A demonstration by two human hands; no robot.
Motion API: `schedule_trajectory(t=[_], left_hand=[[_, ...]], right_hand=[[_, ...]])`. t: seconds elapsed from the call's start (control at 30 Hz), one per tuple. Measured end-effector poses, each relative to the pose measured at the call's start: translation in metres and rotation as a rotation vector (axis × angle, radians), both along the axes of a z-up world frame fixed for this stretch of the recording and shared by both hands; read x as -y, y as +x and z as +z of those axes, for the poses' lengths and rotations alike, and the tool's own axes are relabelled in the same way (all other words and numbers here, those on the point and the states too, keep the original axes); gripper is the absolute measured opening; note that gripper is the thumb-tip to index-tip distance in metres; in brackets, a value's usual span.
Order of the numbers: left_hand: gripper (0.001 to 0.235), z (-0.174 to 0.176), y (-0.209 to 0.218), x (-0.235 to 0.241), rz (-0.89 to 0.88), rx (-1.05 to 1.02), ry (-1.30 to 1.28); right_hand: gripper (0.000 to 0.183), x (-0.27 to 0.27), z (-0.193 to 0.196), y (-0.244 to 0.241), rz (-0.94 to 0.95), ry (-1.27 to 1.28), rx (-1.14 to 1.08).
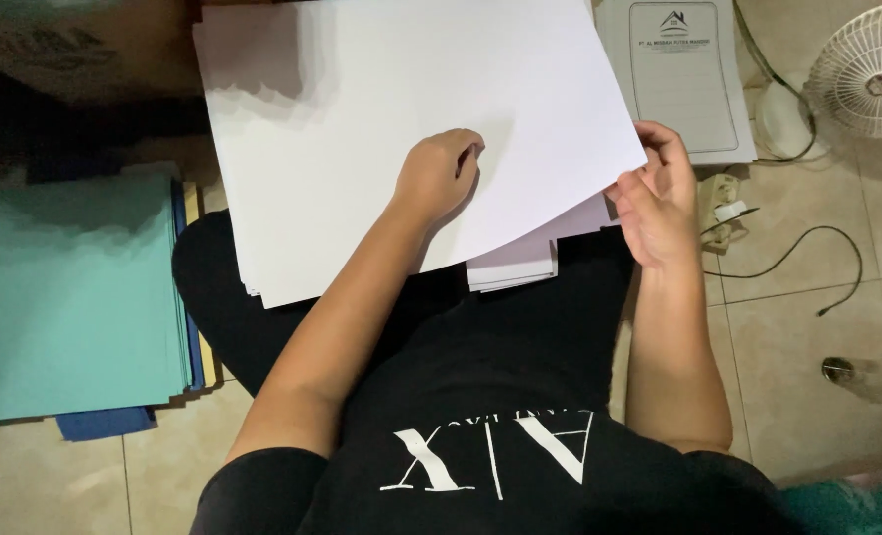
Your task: Folding large sheets of white paper in half to create folders and smoothing the creases by hand.
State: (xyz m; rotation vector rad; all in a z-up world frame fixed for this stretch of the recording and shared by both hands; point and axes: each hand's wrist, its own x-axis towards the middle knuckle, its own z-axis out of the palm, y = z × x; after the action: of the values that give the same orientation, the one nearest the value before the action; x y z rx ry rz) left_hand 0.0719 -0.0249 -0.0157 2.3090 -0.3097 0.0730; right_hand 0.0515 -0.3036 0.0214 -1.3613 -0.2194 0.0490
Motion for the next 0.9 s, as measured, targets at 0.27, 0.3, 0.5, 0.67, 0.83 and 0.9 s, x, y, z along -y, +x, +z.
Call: schedule_trajectory(t=[0.27,0.3,0.5,0.67,0.83,0.9], left_hand=[[0.020,0.004,-0.003,0.001,0.001,0.010,0.003],[0.020,0.003,-0.003,0.001,0.007,0.013,0.000],[0.021,-0.006,0.000,0.001,0.055,0.020,-0.079],[0.018,-0.031,0.015,0.000,0.374,0.284,-0.101],[0.025,-0.029,0.018,-0.008,0.552,0.229,-0.589],[0.032,-0.034,0.020,-0.014,0.500,0.044,-0.944]], right_hand=[[0.045,-0.004,-0.005,0.000,-0.034,0.068,-0.017],[0.045,-0.006,-0.002,-0.002,-0.068,0.001,0.020],[0.047,0.028,-0.011,0.006,-0.423,-1.136,0.111],[0.036,-0.016,0.008,-0.004,-0.181,-0.902,-0.002],[0.045,-0.077,-0.015,-0.003,0.003,-0.920,0.107],[0.053,-0.105,-0.025,-0.009,0.145,-0.924,0.184]])
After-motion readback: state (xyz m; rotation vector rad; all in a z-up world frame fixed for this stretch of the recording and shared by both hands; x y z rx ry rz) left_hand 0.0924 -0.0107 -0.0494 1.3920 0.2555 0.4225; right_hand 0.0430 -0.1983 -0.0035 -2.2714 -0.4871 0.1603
